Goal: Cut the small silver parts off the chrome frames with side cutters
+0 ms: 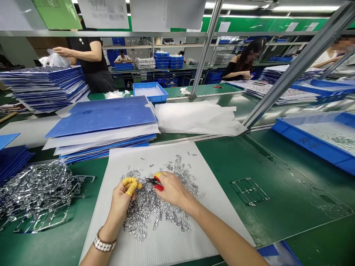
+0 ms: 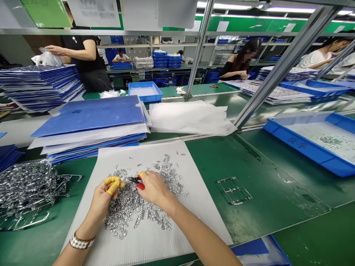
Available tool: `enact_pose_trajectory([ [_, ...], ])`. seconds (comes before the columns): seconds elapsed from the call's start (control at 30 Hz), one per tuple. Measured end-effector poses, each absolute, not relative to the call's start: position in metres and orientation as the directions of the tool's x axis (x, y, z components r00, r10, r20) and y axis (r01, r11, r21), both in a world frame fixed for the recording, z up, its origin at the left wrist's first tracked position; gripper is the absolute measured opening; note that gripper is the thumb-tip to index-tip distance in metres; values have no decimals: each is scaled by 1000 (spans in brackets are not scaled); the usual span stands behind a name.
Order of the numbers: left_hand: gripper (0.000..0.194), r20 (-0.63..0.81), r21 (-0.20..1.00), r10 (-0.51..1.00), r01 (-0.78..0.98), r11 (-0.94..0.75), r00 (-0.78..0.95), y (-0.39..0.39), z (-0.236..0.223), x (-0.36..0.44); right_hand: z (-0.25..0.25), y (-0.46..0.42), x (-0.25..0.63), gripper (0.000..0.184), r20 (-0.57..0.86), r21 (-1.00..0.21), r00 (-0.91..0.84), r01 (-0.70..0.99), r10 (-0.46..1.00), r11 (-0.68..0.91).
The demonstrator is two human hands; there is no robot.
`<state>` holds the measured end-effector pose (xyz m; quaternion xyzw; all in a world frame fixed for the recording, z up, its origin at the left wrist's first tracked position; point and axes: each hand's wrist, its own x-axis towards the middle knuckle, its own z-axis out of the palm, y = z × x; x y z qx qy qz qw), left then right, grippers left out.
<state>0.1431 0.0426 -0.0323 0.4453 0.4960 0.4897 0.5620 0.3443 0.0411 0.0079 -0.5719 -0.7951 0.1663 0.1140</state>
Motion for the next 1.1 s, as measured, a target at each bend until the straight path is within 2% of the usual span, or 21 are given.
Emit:
enact_pose_trajectory([
  [0.13, 34, -128, 989, 992, -78, 129, 21, 44, -32, 142, 8, 42, 342, 9, -13, -427, -317, 859, 948, 281],
  [0.27, 36, -8, 982, 1000, 191, 11, -16, 51, -37, 136, 4, 41, 344, 13, -11, -428, -322, 857, 947, 286],
  [0.33, 34, 38, 948, 999, 316, -29, -22, 57, -41, 129, 0, 38, 343, 13, -7, -414, -340, 857, 941, 307],
  [0.5, 32, 103, 874, 994, 481, -72, -38, 65, -42, 110, -10, 28, 328, 8, -46, -406, -424, 835, 904, 371],
  [0.6, 26, 177, 779, 983, 602, -173, 53, 60, -35, 99, -17, 24, 318, 13, -37, -427, -504, 789, 863, 443],
  [0.73, 22, 169, 709, 935, 620, -335, 312, 42, -29, 92, -21, 25, 313, 25, -1, -435, -601, 720, 799, 541],
  [0.83, 24, 132, 628, 879, 648, -432, 458, 30, -30, 96, -21, 28, 315, 25, -16, -430, -596, 729, 803, 533],
  [0.97, 20, 141, 520, 870, 713, -471, 473, 26, -34, 103, -18, 29, 319, 27, -56, -440, -553, 761, 831, 477],
  [1.1, 15, 185, 549, 873, 689, -473, 451, 32, -36, 102, -13, 31, 323, 19, -46, -526, -442, 773, 896, 355],
])
